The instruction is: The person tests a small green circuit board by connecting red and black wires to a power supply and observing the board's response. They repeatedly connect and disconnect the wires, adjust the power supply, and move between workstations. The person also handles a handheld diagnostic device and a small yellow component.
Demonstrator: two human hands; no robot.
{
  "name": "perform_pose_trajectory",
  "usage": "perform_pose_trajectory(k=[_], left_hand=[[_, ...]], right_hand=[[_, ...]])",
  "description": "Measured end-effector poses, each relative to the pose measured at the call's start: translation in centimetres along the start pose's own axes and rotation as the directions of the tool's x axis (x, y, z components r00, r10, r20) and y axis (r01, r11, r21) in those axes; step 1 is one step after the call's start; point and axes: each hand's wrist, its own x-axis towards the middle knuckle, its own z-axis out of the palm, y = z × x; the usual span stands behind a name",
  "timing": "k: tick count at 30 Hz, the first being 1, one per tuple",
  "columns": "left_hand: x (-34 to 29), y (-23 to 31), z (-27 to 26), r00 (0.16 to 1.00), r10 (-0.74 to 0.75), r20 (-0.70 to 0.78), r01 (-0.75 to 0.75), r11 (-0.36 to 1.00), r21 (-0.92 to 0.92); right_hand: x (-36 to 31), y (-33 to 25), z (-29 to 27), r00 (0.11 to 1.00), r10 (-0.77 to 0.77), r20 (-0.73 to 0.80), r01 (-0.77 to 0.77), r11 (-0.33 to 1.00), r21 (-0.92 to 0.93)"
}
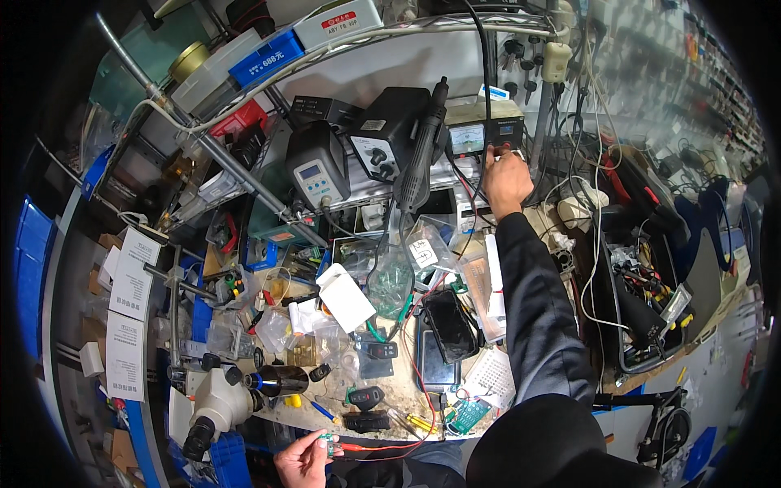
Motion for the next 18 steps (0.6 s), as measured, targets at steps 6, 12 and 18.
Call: perform_pose_trajectory(k=[6, 12, 18], left_hand=[[-0.07, -0.31, 0.19, 1.000, -0.005, -0.011, 0.004, 0.999, -0.054], [-0.07, -0.34, -0.09, 0.999, 0.013, 0.035, -0.015, 0.998, 0.065], [-0.09, -0.72, 0.26, 1.000, -0.002, 0.013, 0.003, 0.999, -0.039]], right_hand=[[-0.11, -0.13, -0.21, 1.000, 0.000, 0.010, 0.000, 1.000, 0.007], [-0.18, -0.03, -0.05, 1.000, -0.021, -0.013, 0.021, 1.000, 0.018], [0.00, 0.08, 0.11, 1.000, -0.019, 0.004, 0.019, 1.000, 0.000]])
